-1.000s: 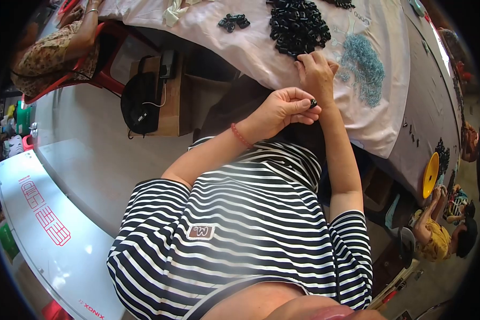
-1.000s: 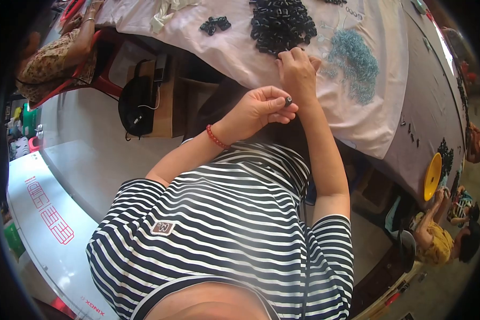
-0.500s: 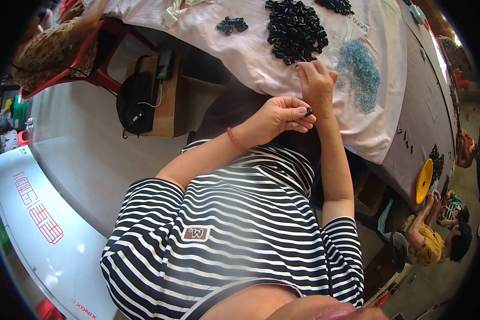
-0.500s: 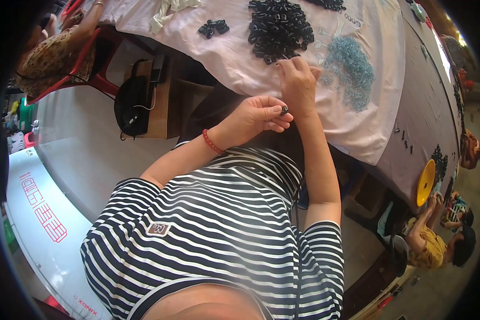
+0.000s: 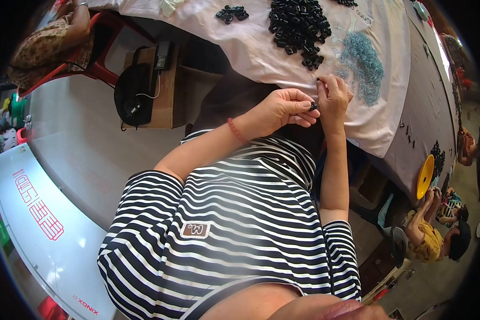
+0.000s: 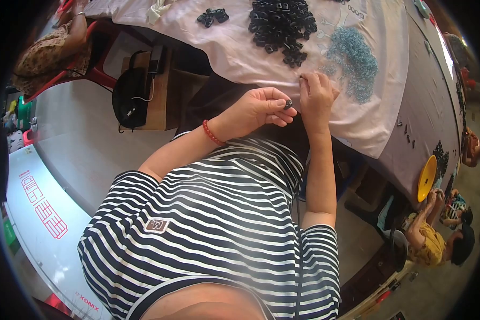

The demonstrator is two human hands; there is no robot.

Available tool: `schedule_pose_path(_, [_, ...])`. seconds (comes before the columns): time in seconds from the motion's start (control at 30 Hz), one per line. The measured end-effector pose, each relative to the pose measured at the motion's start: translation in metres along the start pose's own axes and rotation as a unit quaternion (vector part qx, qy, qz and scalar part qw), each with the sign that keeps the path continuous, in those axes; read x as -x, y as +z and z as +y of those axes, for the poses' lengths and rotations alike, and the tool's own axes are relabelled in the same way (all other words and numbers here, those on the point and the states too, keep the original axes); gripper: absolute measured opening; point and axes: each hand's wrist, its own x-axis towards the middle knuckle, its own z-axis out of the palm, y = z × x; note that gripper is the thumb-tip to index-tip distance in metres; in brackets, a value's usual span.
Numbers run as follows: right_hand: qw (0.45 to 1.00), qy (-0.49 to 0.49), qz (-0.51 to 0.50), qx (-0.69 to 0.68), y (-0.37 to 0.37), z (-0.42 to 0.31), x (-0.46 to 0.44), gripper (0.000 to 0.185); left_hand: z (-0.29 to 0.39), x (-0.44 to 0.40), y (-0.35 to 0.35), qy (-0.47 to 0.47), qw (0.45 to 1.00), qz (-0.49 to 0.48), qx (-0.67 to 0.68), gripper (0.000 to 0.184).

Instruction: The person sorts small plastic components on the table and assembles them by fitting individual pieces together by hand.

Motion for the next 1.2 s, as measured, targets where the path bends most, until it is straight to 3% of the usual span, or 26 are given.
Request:
schedule_pose_path(0.23, [0.992,0.091,0.003,-0.092,0.009,0.006,0.012,0.013,-0.003,-0.001,-0.001,-0.011,1.000,-0.008,0.005,0.017])
schedule_pose_path(0.53, [0.996,0.050,0.062,-0.031,0.012,0.003,0.013,0.013,-0.009,0.000,0.000,-0.034,0.999,-0.012,-0.005,0.018])
schedule_pose_path(1.2, [0.988,0.071,0.041,-0.128,0.009,0.008,0.012,0.017,-0.012,0.001,-0.001,-0.042,0.999,-0.012,-0.017,0.019])
